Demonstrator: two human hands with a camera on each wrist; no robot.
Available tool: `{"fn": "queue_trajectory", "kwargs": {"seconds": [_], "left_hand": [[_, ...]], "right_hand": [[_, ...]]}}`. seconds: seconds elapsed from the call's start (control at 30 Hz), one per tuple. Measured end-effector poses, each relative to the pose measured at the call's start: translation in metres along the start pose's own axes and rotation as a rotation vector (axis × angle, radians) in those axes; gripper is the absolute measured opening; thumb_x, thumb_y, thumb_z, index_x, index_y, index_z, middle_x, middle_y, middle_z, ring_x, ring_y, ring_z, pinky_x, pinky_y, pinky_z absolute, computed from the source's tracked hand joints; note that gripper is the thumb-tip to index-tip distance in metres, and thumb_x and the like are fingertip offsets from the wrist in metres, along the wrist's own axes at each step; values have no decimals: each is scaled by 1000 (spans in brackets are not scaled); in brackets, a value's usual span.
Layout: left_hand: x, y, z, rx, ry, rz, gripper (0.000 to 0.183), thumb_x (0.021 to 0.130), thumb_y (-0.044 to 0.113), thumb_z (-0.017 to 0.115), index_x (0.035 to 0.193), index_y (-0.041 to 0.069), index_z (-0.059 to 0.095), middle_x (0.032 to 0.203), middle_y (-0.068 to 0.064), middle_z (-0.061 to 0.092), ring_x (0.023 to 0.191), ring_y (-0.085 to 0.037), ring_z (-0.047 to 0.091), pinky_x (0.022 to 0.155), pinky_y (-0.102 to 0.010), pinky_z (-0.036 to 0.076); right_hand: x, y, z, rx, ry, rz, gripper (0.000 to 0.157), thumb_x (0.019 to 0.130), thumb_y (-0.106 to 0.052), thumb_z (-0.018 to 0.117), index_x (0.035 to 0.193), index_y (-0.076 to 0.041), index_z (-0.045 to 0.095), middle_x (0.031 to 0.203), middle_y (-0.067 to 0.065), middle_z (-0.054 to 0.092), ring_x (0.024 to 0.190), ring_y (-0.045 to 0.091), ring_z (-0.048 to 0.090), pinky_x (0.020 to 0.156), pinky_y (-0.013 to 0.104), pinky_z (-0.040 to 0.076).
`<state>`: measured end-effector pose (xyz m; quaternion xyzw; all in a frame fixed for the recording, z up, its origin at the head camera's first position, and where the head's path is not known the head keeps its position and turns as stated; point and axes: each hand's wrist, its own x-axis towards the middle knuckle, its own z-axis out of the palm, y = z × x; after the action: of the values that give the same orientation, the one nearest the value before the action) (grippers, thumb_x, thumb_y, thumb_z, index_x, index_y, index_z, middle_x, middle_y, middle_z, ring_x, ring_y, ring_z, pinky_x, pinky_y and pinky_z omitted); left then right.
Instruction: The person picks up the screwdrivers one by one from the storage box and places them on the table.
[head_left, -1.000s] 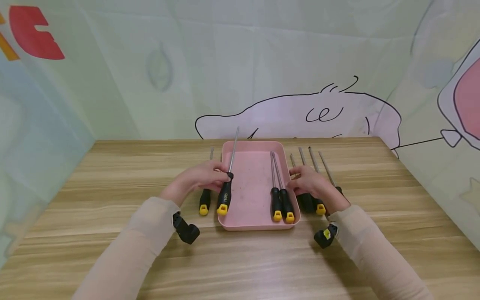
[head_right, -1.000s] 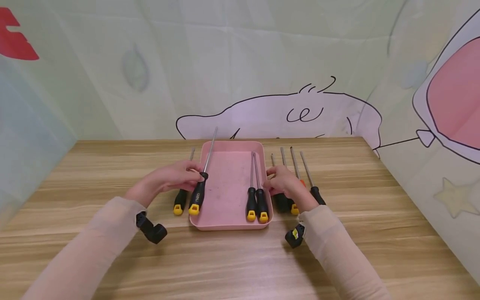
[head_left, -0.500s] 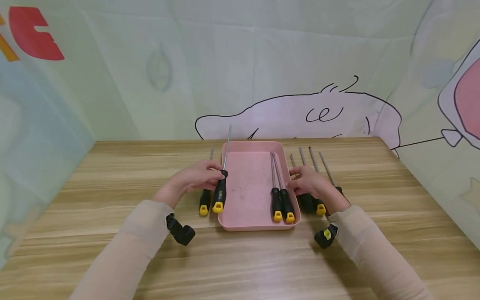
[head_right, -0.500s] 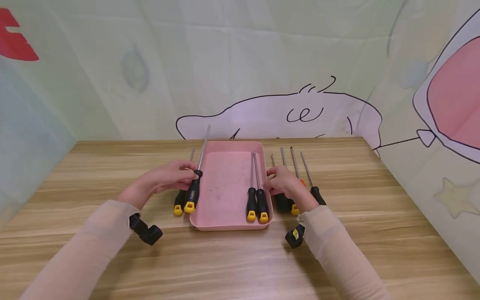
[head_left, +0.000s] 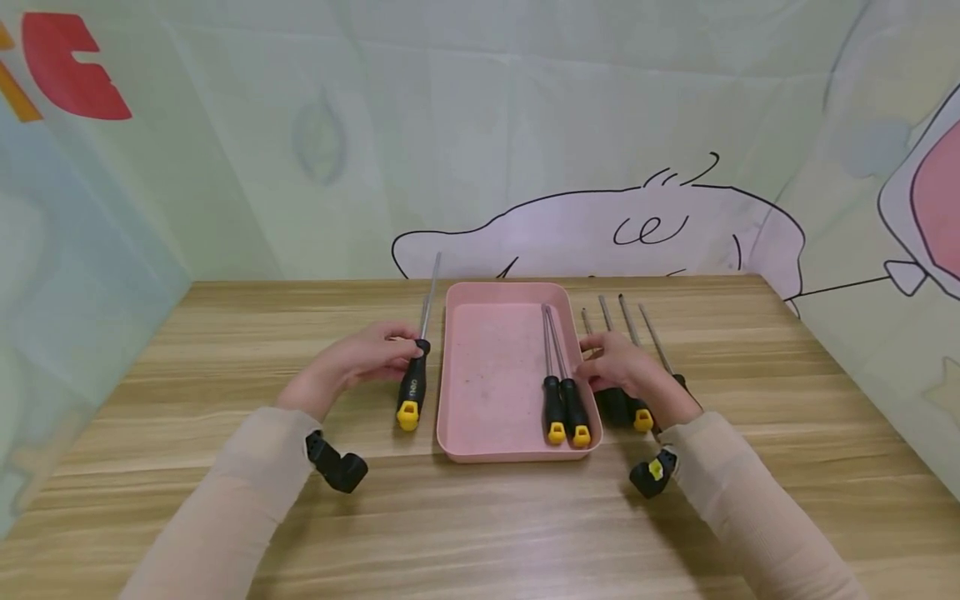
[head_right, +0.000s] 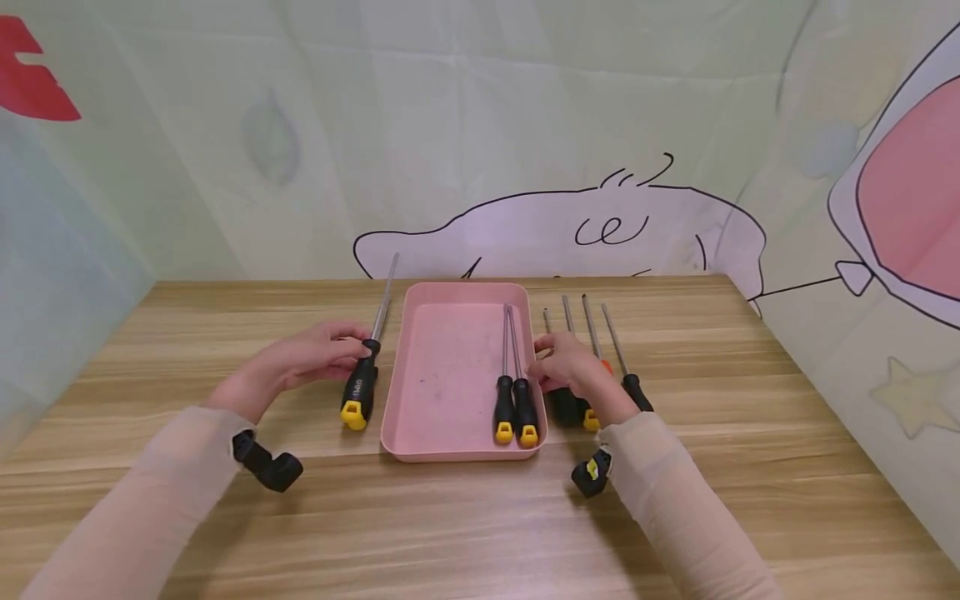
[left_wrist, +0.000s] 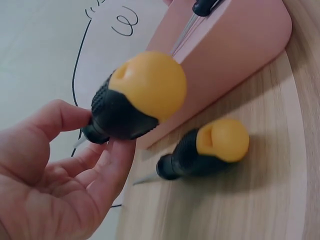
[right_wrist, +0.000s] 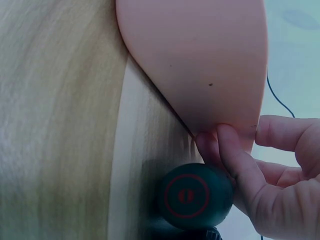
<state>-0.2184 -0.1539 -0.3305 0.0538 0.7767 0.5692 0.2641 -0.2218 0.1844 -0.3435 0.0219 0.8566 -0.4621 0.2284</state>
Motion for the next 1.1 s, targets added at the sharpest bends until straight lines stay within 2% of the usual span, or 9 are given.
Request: {"fn": "queue_trajectory", "kwargs": {"seconds": [0.23,0.47,0.63,0.73,0.97,1.1], "left_hand": [[-5,-8,-7,-14,24,0,43,91,5,47,128,-15,36,120,-27,48,86,-14,59,83,-31,51],[-5,-18,-12,-34,69,-35,45,92,6,47,131,-14,34,116,-22,53,82,-9,59,79,-26,51],[-7,-21,-15,-15,82,-38,46,93,6,46,132,-14,33,121,-25,50,85,-10,58,80,-27,51],[-7,-25,-16,-11,95,-54,46,94,7,45,133,-14,32,125,-27,48,87,-10,58,82,-28,51],[-8,-29,-16,-8,139,-105,50,94,11,47,136,-11,32,122,-21,52,92,-14,58,84,-31,50],[-8,-32,-17,16,161,-143,49,94,11,47,136,-11,33,122,-22,50,94,-17,55,82,-30,50]], "right_hand": [[-1,0,0,1,2,1,52,86,-1,60,134,6,40,118,26,53,87,27,60,81,38,51],[-2,0,0,-3,5,1,53,86,-1,60,134,6,39,119,27,52,88,27,59,82,38,51],[-1,1,-1,-3,-2,-4,52,86,-1,59,134,6,39,119,27,52,88,27,59,82,38,51],[-1,1,-1,-8,-4,-9,50,87,-2,59,133,6,40,119,26,52,89,27,59,82,38,51],[0,2,-1,18,-19,-30,52,87,0,57,134,9,37,120,28,51,86,24,61,79,38,52],[0,3,-1,19,-18,-31,52,87,0,57,134,9,37,119,28,51,86,23,61,79,38,52]]}}
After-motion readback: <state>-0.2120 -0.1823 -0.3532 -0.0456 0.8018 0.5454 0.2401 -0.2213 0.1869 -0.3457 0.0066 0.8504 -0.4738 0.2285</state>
